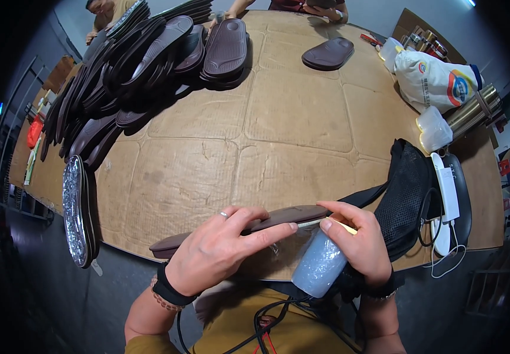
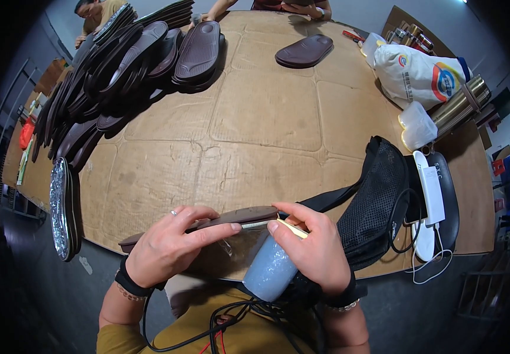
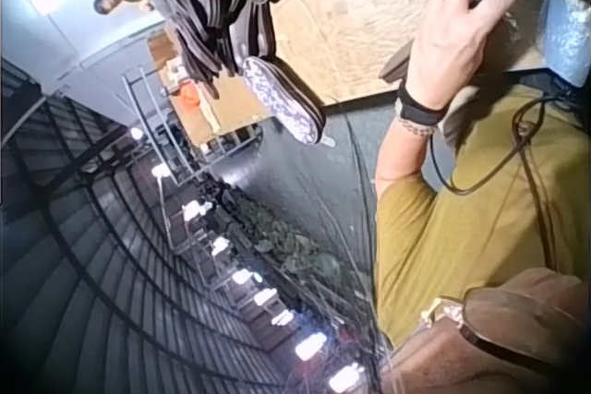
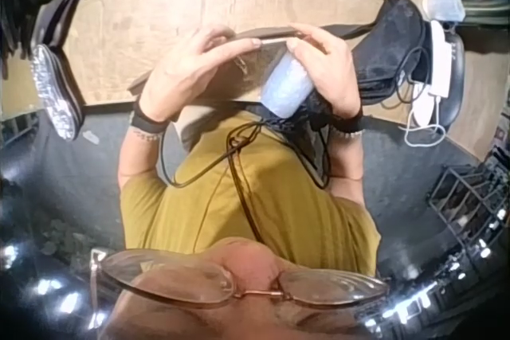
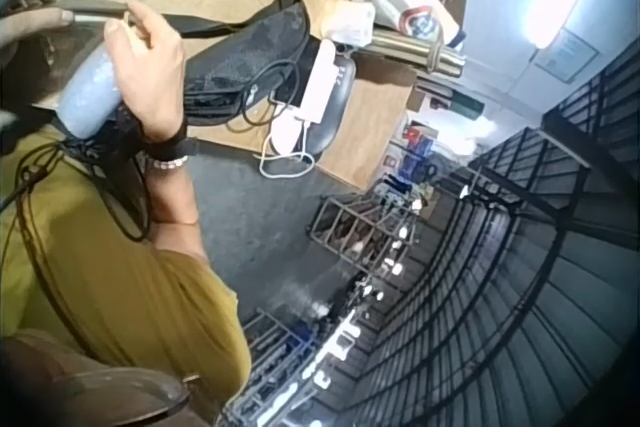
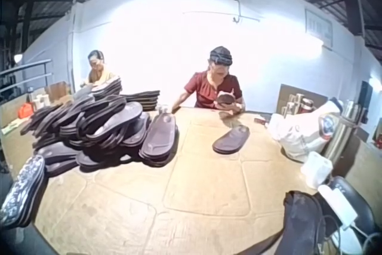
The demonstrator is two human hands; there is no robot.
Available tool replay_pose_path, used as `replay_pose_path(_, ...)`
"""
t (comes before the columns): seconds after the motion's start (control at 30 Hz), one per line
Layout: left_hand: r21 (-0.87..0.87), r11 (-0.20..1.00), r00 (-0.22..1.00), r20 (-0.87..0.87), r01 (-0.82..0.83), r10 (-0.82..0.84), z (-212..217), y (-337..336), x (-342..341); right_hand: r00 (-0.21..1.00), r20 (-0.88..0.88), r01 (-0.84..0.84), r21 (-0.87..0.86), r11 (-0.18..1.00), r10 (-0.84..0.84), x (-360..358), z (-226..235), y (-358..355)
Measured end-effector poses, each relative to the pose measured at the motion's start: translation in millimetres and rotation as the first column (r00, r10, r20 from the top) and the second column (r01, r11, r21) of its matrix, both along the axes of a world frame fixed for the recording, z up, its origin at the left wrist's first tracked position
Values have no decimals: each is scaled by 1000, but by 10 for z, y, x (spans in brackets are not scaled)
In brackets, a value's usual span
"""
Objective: The recorder is wrapping plastic protective film around shoe insoles at a manufacturing station.
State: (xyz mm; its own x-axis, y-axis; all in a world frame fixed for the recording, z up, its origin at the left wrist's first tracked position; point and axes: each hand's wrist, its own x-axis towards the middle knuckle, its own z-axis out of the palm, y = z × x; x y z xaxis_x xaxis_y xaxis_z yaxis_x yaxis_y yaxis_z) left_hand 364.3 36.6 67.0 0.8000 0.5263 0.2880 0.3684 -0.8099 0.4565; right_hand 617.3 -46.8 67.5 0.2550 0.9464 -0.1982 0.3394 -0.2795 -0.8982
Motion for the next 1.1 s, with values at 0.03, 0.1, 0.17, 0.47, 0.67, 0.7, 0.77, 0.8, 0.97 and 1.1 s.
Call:
replay_pose_path(0.03, 0, 1000, 1000, -1, 1, -1, 5, 5, 2, 999, -42, -15, -10, 1000, 14, 23, -28, 7)
replay_pose_path(0.1, 10, 1000, 999, -31, 11, -10, 22, 19, 13, 996, -84, -28, -18, 999, 27, 44, -40, 14)
replay_pose_path(0.17, 15, 1000, 999, -48, 14, -13, 35, 34, 26, 997, -63, -42, -16, 999, 41, 46, -36, 22)
replay_pose_path(0.47, 83, 996, 984, -179, 35, -19, 119, 78, 219, 999, -24, -23, 10, 1000, 23, 31, -55, 45)
replay_pose_path(0.67, 14, 999, 993, -112, 50, -48, 107, 176, 156, 986, -142, -67, 130, 989, 85, 58, -141, 29)
replay_pose_path(0.7, -21, 998, 995, -84, 52, -54, 115, 186, 128, 986, -145, -63, 134, 989, 82, 47, -125, 11)
replay_pose_path(0.77, -29, 998, 997, -66, 47, -49, 132, 160, 65, 990, -66, -112, 188, 976, 126, -11, -52, -20)
replay_pose_path(0.8, -44, 998, 998, -42, 42, -43, 139, 142, 34, 989, -71, -111, 195, 974, 127, -39, 11, -43)
replay_pose_path(0.97, -14, 999, 999, 0, 38, -38, 209, 99, -75, 994, -4, -102, 278, 955, 107, -128, 164, -117)
replay_pose_path(1.1, -2, 998, 998, -1, 62, -62, 190, 79, -128, 993, 106, -95, 368, 925, 60, -119, 170, -115)
